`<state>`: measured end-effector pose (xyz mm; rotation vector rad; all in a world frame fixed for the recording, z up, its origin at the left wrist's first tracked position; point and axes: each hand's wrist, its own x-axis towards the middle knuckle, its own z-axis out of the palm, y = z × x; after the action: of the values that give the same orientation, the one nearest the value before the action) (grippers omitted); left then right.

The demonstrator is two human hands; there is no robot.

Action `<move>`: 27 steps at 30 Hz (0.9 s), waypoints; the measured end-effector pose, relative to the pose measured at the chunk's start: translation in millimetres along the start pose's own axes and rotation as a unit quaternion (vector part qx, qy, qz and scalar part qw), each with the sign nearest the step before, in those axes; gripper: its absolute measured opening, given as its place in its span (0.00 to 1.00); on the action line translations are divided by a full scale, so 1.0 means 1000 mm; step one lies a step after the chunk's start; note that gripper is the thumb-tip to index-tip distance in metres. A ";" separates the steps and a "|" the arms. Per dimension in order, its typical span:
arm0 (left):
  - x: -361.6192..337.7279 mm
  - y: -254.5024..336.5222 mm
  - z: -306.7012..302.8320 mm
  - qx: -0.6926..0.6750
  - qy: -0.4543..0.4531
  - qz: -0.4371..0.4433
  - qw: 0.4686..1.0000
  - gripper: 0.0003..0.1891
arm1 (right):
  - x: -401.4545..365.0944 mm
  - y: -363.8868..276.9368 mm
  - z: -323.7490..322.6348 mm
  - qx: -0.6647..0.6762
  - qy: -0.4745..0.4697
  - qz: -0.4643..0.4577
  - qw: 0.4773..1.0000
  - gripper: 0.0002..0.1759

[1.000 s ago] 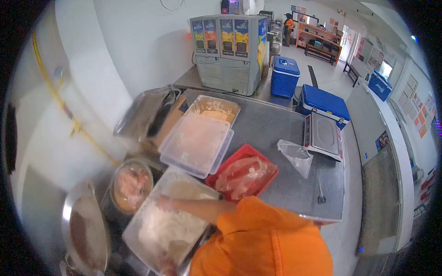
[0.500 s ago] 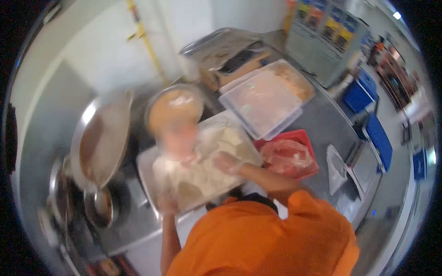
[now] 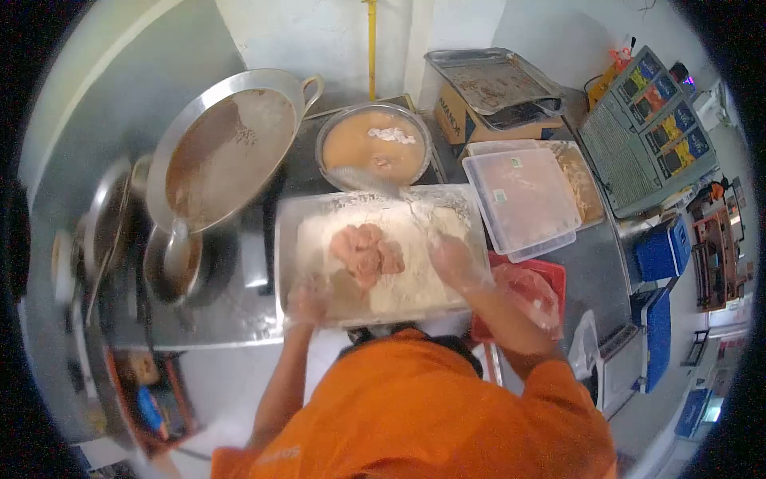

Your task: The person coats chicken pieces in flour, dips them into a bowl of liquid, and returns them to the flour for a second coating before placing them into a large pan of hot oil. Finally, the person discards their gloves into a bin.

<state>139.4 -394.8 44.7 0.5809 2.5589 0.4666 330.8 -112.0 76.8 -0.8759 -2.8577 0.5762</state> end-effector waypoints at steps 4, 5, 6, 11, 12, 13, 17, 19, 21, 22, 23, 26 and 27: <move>0.005 -0.008 0.006 0.024 0.019 0.046 0.998 0.27 | 0.086 0.000 -0.024 -0.090 0.139 -0.049 0.985 0.13; 0.005 -0.008 0.006 0.018 0.008 0.035 0.999 0.27 | 0.115 0.001 -0.026 -0.070 0.145 -0.029 0.987 0.13; 0.005 -0.011 0.012 0.015 0.011 0.035 0.999 0.27 | 0.148 0.011 -0.023 -0.074 0.138 -0.053 0.986 0.13; 0.003 -0.015 0.017 0.070 0.089 0.083 0.990 0.26 | 0.224 -0.005 -0.039 -0.243 0.017 -0.102 0.965 0.10; 0.006 -0.016 0.017 0.060 0.086 0.105 0.989 0.24 | 0.222 -0.010 -0.044 -0.251 0.016 -0.068 0.965 0.11; 0.009 -0.018 0.016 0.050 0.084 0.120 0.988 0.23 | 0.220 -0.014 -0.047 -0.257 0.012 -0.040 0.965 0.13; 0.044 -0.013 0.055 -0.335 -0.014 0.176 0.925 0.10 | 0.230 -0.002 -0.038 -0.261 -0.093 -0.004 0.961 0.24; 0.011 0.032 -0.051 -0.135 -0.063 0.203 0.968 0.13 | 0.238 0.054 -0.031 -0.142 -0.098 -0.047 0.984 0.26; 0.041 0.070 -0.052 0.042 -0.019 0.371 0.928 0.20 | 0.310 0.159 -0.009 -0.209 -0.131 -0.112 0.963 0.27; 0.060 0.100 -0.069 0.139 -0.011 0.447 0.884 0.20 | 0.237 0.023 -0.060 -0.039 -0.174 0.125 0.976 0.26; 0.001 0.107 -0.153 0.147 -0.091 0.401 0.899 0.18 | 0.261 0.016 -0.053 -0.071 -0.193 0.096 0.974 0.26; -0.092 0.058 -0.200 0.107 -0.211 0.232 0.943 0.28 | 0.252 0.021 -0.043 -0.067 -0.302 0.027 0.951 0.25; -0.105 0.044 -0.192 0.090 -0.225 0.204 0.949 0.28 | 0.249 0.018 -0.032 -0.051 -0.339 0.020 0.939 0.24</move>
<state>138.8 -448.6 260.8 1.1505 2.0531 0.1990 139.7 51.4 94.9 -0.8871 -3.5130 0.8889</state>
